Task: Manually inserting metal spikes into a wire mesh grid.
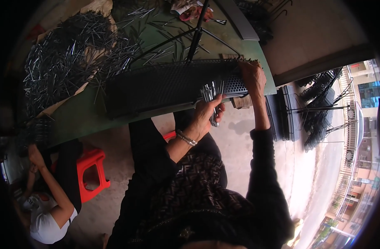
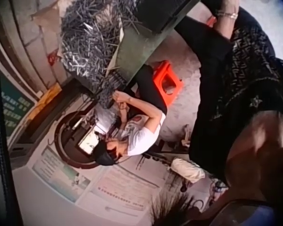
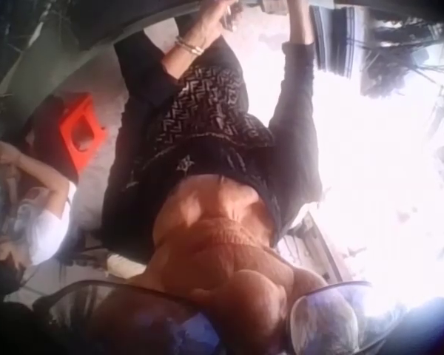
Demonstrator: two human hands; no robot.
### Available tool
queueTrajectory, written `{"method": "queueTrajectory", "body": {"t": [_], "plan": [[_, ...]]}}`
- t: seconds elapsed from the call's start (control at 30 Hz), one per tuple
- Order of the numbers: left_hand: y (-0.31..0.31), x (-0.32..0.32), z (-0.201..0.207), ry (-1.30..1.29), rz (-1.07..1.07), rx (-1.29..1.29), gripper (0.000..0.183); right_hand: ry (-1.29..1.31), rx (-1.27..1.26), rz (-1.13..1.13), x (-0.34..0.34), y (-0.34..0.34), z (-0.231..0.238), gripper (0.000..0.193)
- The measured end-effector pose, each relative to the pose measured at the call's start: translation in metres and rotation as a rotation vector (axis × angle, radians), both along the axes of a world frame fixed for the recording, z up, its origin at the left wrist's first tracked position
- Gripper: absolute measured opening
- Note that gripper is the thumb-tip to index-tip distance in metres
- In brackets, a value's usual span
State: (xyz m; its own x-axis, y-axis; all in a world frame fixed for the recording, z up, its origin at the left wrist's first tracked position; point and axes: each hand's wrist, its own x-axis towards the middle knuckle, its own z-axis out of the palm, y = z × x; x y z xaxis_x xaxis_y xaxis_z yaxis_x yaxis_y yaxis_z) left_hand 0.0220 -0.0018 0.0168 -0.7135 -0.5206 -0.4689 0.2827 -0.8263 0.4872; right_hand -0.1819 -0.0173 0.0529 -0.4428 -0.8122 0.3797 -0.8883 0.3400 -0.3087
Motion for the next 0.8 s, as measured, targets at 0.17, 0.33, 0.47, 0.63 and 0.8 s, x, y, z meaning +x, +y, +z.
{"method": "queueTrajectory", "body": {"t": [0.17, 0.33, 0.47, 0.63, 0.8], "plan": [[-0.004, 0.006, 0.005, -0.027, -0.034, -0.095, 0.027, -0.471, 0.027, 0.127, 0.015, 0.025, -0.001, 0.031], [-0.004, 0.006, 0.011, -0.095, -0.105, -0.172, 0.025, -1.085, 0.147, 0.497, 0.023, 0.042, 0.007, 0.022], [-0.002, 0.008, 0.014, -0.118, -0.144, -0.2, 0.025, -1.077, 0.138, 0.451, 0.026, 0.046, 0.016, 0.02], [-0.003, 0.003, -0.001, -0.096, -0.128, -0.155, 0.03, -1.065, 0.034, 0.346, 0.021, 0.052, 0.021, 0.017], [-0.006, -0.003, -0.02, 0.026, -0.058, 0.013, 0.039, -0.698, -0.351, 0.132, 0.004, 0.048, 0.016, 0.016]]}}
